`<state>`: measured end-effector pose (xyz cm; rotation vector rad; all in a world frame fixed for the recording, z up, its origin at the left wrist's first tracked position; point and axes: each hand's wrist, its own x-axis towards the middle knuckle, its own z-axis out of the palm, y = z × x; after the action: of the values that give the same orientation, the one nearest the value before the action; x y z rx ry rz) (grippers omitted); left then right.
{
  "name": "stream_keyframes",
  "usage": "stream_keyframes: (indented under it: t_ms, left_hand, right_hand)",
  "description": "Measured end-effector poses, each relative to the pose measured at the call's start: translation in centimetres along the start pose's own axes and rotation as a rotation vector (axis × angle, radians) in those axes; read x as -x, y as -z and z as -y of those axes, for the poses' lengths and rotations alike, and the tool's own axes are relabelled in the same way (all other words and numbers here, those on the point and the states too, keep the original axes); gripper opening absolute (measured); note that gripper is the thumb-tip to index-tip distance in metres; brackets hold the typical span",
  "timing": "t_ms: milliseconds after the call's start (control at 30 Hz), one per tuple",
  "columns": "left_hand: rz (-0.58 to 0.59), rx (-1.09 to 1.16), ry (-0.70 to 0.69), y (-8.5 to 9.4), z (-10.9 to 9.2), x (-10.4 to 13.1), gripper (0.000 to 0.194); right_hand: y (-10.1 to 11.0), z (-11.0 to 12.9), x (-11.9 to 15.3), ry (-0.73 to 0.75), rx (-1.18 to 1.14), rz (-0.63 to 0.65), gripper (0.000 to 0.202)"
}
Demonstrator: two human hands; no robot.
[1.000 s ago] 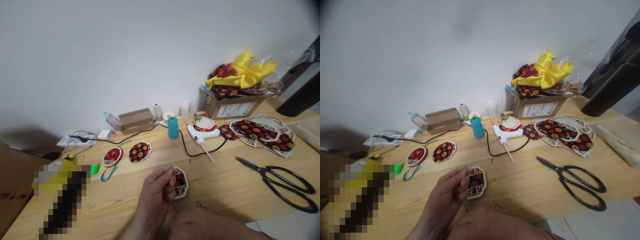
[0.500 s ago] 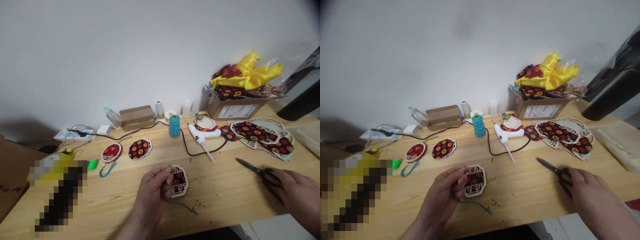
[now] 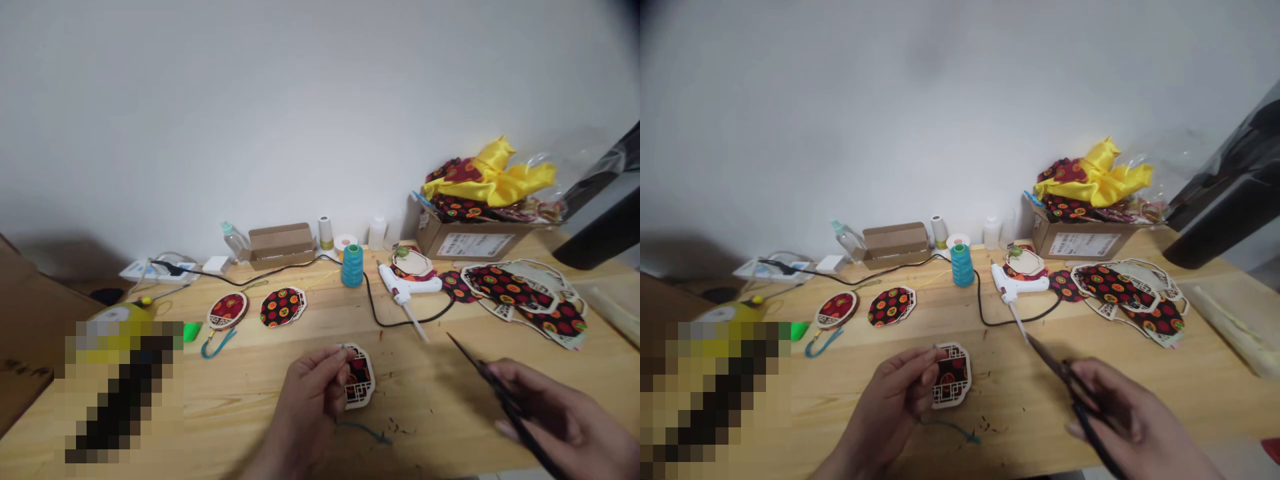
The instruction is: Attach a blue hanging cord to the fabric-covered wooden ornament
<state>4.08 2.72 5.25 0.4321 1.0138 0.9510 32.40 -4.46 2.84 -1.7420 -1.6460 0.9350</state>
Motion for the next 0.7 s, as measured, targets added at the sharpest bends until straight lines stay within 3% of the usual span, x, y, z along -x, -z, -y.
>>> stream_keyframes:
  t_ms: [133,233,400,700]
  left_hand:
    - [0.014,-0.013,-0.012,0.1,0.2,0.1,0.014]
    - [-0.004,-0.038,-0.024,0.2,0.2,0.4,0.014]
    - [-0.004,-0.056,-0.035,0.2,-0.1,0.8,0.013]
    - [0.062,-0.166,-0.054,-0.1,0.1,0.7,0.012]
  right_hand:
    - [-2.5,5.7,-1.0,0.018,-0.04,0.199,0.047]
    - [-3.2,8.4,-2.4,0.013,0.027,0.381,0.028]
    - [-4.1,8.9,-4.6,0.009,-0.024,0.584,0.023]
    - [-4.7,9.6,-5.8,0.029,-0.141,0.667,0.021]
